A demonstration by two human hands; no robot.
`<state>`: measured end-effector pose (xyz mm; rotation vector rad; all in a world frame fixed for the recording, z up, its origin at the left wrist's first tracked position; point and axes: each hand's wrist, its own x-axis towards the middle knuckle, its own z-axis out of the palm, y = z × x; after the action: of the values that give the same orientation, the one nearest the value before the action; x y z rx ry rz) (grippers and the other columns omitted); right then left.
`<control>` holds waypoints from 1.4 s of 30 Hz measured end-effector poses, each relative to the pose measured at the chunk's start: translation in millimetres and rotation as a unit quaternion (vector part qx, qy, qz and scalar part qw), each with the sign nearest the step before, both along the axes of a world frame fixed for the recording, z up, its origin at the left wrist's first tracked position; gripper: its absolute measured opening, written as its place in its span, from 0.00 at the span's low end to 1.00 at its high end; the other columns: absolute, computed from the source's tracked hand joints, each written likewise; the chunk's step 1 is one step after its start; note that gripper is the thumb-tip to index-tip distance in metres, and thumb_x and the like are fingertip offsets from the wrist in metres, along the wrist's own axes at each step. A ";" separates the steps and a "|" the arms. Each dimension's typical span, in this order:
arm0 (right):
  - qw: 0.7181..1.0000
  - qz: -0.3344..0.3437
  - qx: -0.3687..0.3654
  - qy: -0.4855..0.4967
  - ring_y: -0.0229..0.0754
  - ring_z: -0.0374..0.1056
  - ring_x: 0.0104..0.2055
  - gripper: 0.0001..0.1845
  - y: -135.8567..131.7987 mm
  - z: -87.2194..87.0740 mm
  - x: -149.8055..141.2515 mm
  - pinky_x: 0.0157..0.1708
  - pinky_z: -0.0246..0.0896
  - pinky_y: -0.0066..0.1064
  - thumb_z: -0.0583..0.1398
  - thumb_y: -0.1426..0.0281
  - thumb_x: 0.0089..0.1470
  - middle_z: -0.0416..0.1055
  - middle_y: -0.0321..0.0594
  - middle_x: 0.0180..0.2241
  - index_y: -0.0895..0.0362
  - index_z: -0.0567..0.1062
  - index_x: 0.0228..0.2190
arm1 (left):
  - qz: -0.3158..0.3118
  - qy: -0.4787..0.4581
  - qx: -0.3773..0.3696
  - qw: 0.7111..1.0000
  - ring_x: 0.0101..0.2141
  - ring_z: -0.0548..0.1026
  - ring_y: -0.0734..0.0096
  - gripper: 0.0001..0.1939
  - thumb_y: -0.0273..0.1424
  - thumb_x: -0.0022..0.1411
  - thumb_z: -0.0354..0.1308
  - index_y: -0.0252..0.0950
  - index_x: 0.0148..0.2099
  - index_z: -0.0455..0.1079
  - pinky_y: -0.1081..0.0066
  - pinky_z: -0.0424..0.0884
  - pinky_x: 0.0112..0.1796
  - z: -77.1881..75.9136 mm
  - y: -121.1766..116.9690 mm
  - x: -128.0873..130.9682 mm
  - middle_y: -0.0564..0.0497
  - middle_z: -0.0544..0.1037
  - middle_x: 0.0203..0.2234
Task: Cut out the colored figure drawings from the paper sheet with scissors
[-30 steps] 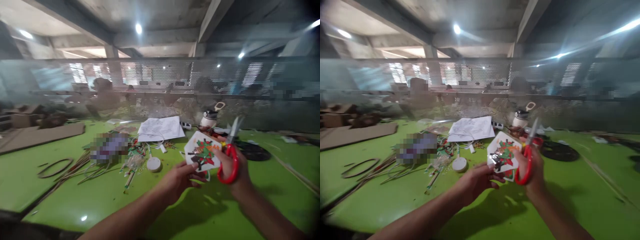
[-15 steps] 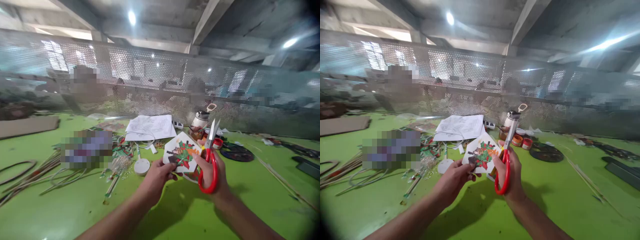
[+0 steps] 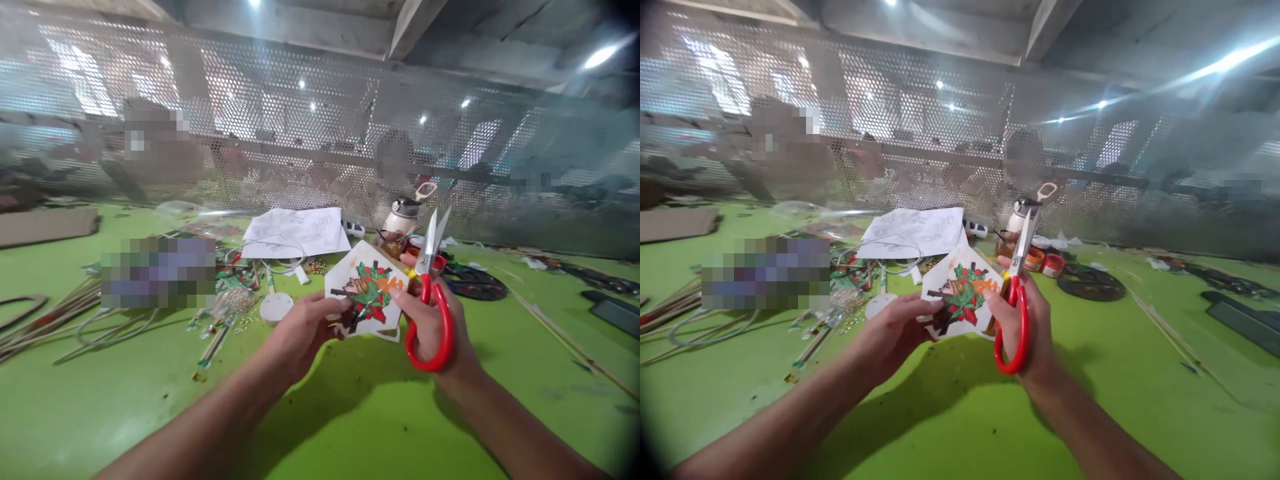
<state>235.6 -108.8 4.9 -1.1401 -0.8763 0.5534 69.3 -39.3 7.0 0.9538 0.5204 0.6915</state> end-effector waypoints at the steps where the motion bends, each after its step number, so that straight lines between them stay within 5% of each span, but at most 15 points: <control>1: 1.000 0.005 0.000 -0.002 0.40 0.62 0.23 0.30 0.4 1.4 1.1 0.24 0.59 0.32 0.65 0.70 0.48 0.69 0.30 0.26 0.48 0.69 0.54 | 0.000 0.024 0.013 1.000 0.26 0.71 0.71 0.06 0.28 0.53 0.62 0.29 0.34 0.74 0.72 0.62 0.27 -0.3 1.7 -0.1 0.43 0.78 0.29; 9: 0.999 -0.006 0.021 -0.032 0.41 0.65 0.27 0.29 0.8 7.3 12.3 0.31 0.61 0.33 0.66 0.73 0.47 0.70 0.30 0.28 0.48 0.72 0.52 | -0.090 0.092 0.080 0.988 0.25 0.69 0.75 0.09 0.32 0.54 0.65 0.30 0.35 0.77 0.73 0.62 0.29 -4.6 7.0 -3.3 0.45 0.77 0.28; 16: 0.998 -0.034 0.018 -0.050 0.44 0.68 0.34 0.26 2.4 9.0 12.4 0.36 0.63 0.36 0.66 0.68 0.49 0.72 0.34 0.33 0.49 0.72 0.51 | -0.083 0.075 0.071 0.991 0.25 0.68 0.75 0.08 0.32 0.54 0.65 0.30 0.32 0.76 0.73 0.62 0.29 -3.8 2.2 -0.3 0.46 0.75 0.27; 30: 0.988 0.103 -0.115 -0.018 0.51 0.73 0.36 0.30 -2.7 2.2 -4.5 0.32 0.68 0.37 0.62 0.47 0.50 0.74 0.40 0.29 0.53 0.72 0.48 | 0.093 -0.098 0.016 0.991 0.32 0.73 0.72 0.07 0.25 0.56 0.62 0.29 0.39 0.75 0.72 0.71 0.32 1.8 13.5 -2.5 0.44 0.77 0.35; 37: 0.985 0.120 -0.117 -0.037 0.44 0.68 0.26 0.28 -4.0 -9.4 -18.4 0.30 0.65 0.36 0.66 0.48 0.44 0.72 0.37 0.23 0.54 0.79 0.41 | 0.209 -0.111 0.030 0.971 0.30 0.74 0.74 0.07 0.29 0.54 0.65 0.32 0.36 0.74 0.75 0.69 0.29 6.5 20.2 -7.2 0.47 0.78 0.33; 42: 0.973 0.161 -0.156 -0.049 0.38 0.63 0.22 0.32 -8.8 -21.6 -26.0 0.23 0.58 0.30 0.68 0.46 0.38 0.67 0.35 0.22 0.54 0.79 0.41 | 0.214 -0.117 0.024 0.970 0.29 0.74 0.74 0.08 0.29 0.52 0.67 0.32 0.35 0.74 0.74 0.68 0.29 11.2 16.5 -8.8 0.49 0.77 0.31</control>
<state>209.6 -117.5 -16.8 -1.3245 -1.0955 0.9338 60.4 -22.8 18.3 0.7962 0.5040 1.1951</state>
